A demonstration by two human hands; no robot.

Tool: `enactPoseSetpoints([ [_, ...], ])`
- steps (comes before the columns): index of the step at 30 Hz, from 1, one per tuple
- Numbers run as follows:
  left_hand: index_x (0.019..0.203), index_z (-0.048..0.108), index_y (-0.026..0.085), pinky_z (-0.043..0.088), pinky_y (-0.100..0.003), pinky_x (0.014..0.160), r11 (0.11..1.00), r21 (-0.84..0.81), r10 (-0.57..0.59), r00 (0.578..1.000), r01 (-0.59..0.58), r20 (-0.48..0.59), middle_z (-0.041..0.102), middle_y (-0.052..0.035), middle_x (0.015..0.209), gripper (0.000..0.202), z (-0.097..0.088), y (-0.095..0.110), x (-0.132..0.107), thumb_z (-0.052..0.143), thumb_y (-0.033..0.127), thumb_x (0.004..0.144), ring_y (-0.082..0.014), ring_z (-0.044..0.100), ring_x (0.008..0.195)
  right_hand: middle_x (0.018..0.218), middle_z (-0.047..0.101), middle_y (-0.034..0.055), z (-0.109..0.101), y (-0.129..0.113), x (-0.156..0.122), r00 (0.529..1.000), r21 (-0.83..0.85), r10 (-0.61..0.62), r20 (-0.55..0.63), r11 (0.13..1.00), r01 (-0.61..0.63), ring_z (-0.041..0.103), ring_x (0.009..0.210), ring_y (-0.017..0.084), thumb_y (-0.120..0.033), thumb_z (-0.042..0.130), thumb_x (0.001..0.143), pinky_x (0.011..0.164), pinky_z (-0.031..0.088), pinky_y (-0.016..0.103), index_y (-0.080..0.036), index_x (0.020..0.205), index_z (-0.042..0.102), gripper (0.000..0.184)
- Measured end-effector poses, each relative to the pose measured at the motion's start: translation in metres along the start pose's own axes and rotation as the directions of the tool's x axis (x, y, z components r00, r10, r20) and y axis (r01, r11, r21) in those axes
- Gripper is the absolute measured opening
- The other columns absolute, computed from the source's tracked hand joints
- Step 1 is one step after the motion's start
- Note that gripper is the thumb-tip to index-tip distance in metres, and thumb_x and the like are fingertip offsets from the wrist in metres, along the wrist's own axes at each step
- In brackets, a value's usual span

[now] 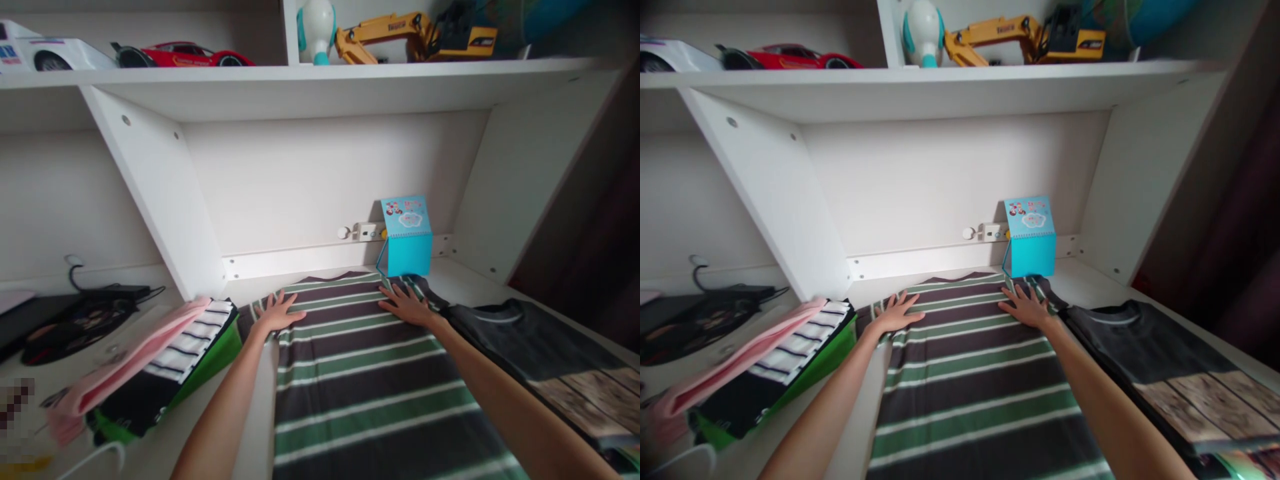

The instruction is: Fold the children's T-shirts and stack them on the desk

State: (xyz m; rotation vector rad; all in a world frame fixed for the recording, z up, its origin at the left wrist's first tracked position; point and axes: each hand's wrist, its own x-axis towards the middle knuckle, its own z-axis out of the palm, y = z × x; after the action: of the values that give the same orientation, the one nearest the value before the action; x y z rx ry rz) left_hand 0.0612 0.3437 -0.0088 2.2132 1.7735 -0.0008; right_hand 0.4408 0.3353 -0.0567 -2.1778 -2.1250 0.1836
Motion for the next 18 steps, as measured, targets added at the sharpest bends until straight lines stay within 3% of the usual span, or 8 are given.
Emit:
enactPoseSetpoints([
  [6, 0.139, 0.018, 0.041, 0.006, -0.072, 0.093, 0.999, 0.041, -0.01, 0.989, 0.017, -0.145, 0.006, 0.0007, 0.15, 0.074, 0.015, -0.012, 0.012, 0.023, 0.076, 0.074, -0.0392, -0.001, 0.134, 0.147, 0.021, 0.0005, 0.011, 0.008, 0.004, 0.996, -0.052, -0.04, -0.083, 0.998, 0.036, 0.014, 0.132, 0.038, -0.062, 0.027, 0.085, 0.093, 0.02, 0.069, -0.039, 0.139, 0.021, 0.059],
  [11, 0.138, 0.019, 0.041, 0.007, -0.071, 0.094, 0.997, 0.072, -0.007, 0.983, 0.02, -0.184, 0.008, 0.0008, 0.15, 0.074, 0.018, -0.01, 0.011, 0.021, 0.077, 0.073, -0.0379, 0.003, 0.134, 0.144, 0.029, 0.0055, -0.001, 0.003, 0.002, 0.992, -0.084, -0.048, -0.119, 0.996, 0.038, 0.02, 0.131, 0.036, -0.052, 0.028, 0.089, 0.092, 0.024, 0.067, -0.034, 0.138, 0.029, 0.052],
  [15, 0.139, 0.02, 0.037, 0.008, -0.071, 0.095, 0.996, 0.08, -0.012, 0.982, 0.027, -0.189, 0.009, -0.0002, 0.15, 0.076, 0.018, -0.01, 0.012, 0.02, 0.076, 0.073, -0.0387, 0.003, 0.134, 0.142, 0.027, 0.0196, -0.011, -0.043, -0.023, 0.984, -0.132, -0.08, -0.162, 0.989, 0.059, 0.018, 0.13, 0.04, -0.043, 0.034, 0.09, 0.094, 0.014, 0.068, -0.016, 0.135, 0.039, 0.053],
  [18, 0.14, 0.021, 0.036, 0.008, -0.07, 0.095, 0.997, 0.078, -0.007, 0.983, 0.021, -0.185, 0.008, -0.0015, 0.15, 0.077, 0.018, -0.011, 0.011, 0.021, 0.076, 0.074, -0.0382, 0.003, 0.134, 0.146, 0.022, 0.0113, 0.003, -0.096, -0.06, 0.956, -0.111, -0.266, -0.122, 0.961, 0.253, 0.017, 0.133, 0.034, -0.051, 0.033, 0.089, 0.099, 0.022, 0.057, -0.027, 0.138, 0.032, 0.055],
])
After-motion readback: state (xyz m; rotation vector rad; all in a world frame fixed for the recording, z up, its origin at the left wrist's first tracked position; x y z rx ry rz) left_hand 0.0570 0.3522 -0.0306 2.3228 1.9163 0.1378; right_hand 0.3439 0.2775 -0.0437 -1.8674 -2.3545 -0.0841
